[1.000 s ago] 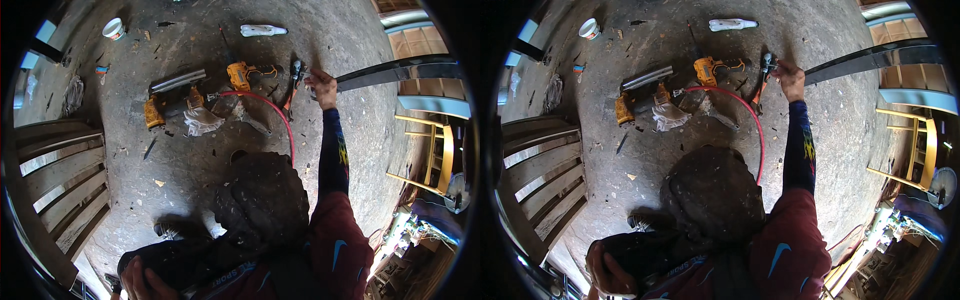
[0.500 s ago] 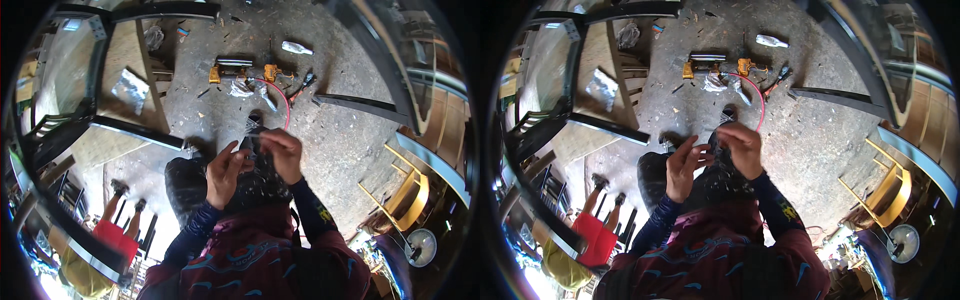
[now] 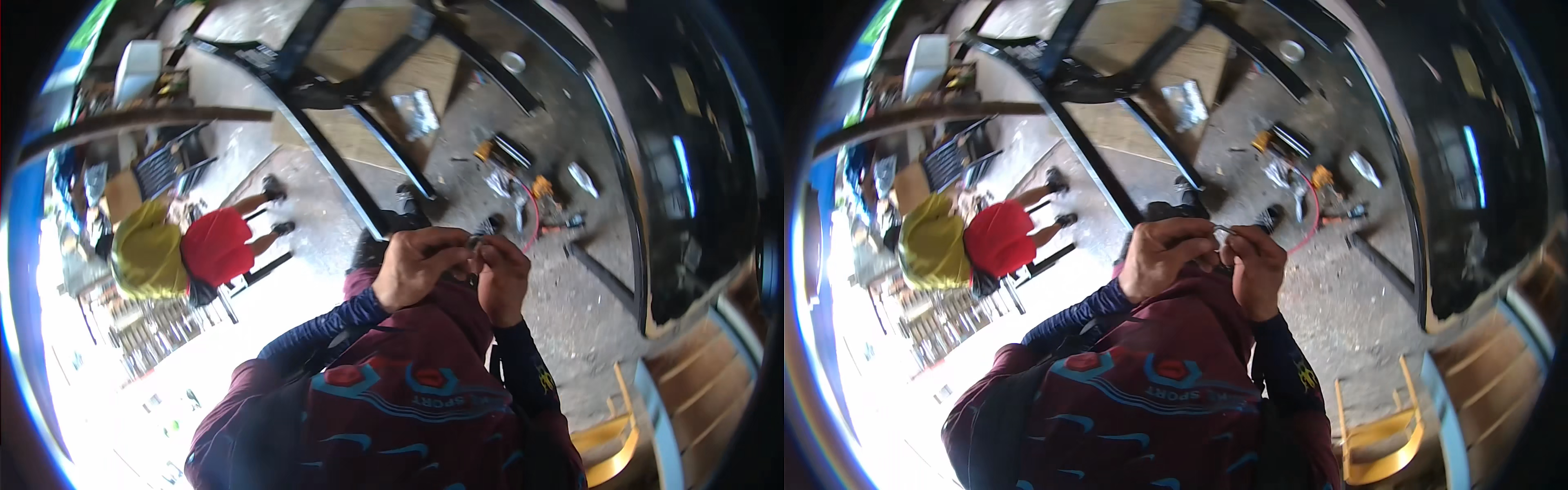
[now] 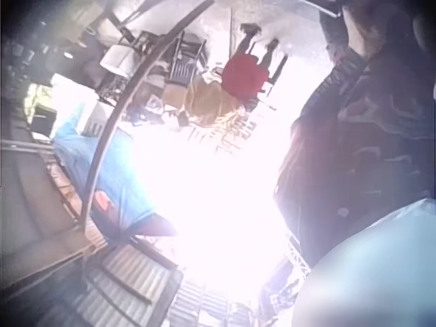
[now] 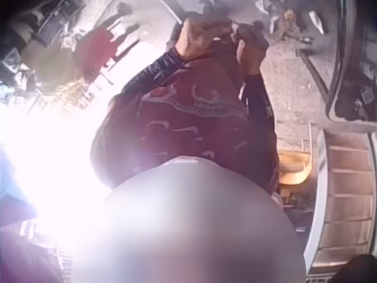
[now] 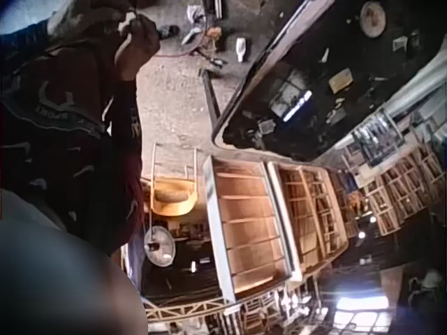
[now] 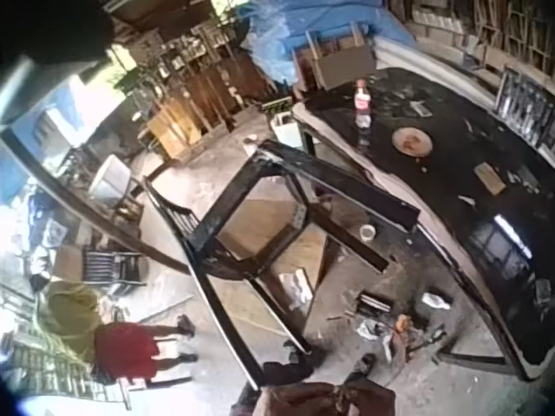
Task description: Applying glue and wiping off excess while repairing a wooden chair.
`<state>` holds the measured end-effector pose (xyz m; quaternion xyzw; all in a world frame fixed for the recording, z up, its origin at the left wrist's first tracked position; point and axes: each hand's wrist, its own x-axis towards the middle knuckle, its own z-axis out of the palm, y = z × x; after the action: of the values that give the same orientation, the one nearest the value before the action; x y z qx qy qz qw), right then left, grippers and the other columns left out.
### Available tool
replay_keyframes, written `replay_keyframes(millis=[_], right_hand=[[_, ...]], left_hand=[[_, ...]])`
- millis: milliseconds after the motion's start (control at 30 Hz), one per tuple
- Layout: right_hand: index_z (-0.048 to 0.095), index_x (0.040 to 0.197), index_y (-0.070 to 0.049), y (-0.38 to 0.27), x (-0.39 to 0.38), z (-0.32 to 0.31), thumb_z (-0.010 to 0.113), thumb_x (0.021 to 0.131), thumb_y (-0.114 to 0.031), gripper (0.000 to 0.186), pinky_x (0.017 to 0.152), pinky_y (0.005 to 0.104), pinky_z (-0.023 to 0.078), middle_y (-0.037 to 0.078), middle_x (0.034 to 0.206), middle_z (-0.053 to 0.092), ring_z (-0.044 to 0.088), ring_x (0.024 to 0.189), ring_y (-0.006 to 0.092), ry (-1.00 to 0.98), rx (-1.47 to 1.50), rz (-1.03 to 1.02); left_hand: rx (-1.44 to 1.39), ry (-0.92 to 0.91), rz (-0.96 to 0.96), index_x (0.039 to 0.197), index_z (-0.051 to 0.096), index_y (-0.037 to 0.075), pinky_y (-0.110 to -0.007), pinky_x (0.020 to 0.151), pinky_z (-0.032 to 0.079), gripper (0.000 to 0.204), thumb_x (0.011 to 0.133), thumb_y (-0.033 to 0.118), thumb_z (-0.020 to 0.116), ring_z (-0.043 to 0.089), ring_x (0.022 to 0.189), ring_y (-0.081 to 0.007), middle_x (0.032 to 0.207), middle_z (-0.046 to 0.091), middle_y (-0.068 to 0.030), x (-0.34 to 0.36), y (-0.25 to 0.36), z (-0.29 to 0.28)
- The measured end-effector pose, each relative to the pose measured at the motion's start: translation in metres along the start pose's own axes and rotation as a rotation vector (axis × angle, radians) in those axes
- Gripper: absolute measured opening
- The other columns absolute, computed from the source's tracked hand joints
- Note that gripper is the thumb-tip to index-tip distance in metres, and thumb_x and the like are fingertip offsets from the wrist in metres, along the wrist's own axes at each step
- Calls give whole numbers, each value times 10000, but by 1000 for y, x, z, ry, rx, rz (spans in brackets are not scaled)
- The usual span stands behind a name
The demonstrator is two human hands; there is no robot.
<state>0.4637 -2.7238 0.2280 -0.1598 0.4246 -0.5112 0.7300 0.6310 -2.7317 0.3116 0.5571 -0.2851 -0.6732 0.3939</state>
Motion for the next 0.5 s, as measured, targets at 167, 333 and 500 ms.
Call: replay_keyframes(millis=[167, 333, 500], right_hand=[[697, 1077, 25, -21, 59, 82, 686, 869, 32, 208, 700, 329, 505, 104, 924, 693, 646, 790, 211, -369, -456, -322], [696, 1135, -11, -17, 118, 175, 688, 849, 71, 298, 707, 319, 540, 106, 972, 699, 679, 851, 233, -682, -943, -654], [705, 1138, -10, 14, 170, 219, 654, 882, 59, 270, 680, 306, 544, 111, 908, 712, 692, 786, 207, -589, -981, -546]], left_hand=[[170, 181, 211, 1067, 699, -72, -251, 630, 567, 159, 933, -48, 617, 700, 720, -145, 845, 720, -111, 15, 40, -62], [523, 186, 538, 1061, 715, -44, -248, 588, 561, 237, 889, -114, 568, 703, 680, -145, 810, 711, -117, 42, 87, -134], [630, 239, 702, 1113, 699, -36, -295, 696, 590, 275, 901, -119, 545, 731, 801, -202, 961, 740, -137, 77, 109, -209]])
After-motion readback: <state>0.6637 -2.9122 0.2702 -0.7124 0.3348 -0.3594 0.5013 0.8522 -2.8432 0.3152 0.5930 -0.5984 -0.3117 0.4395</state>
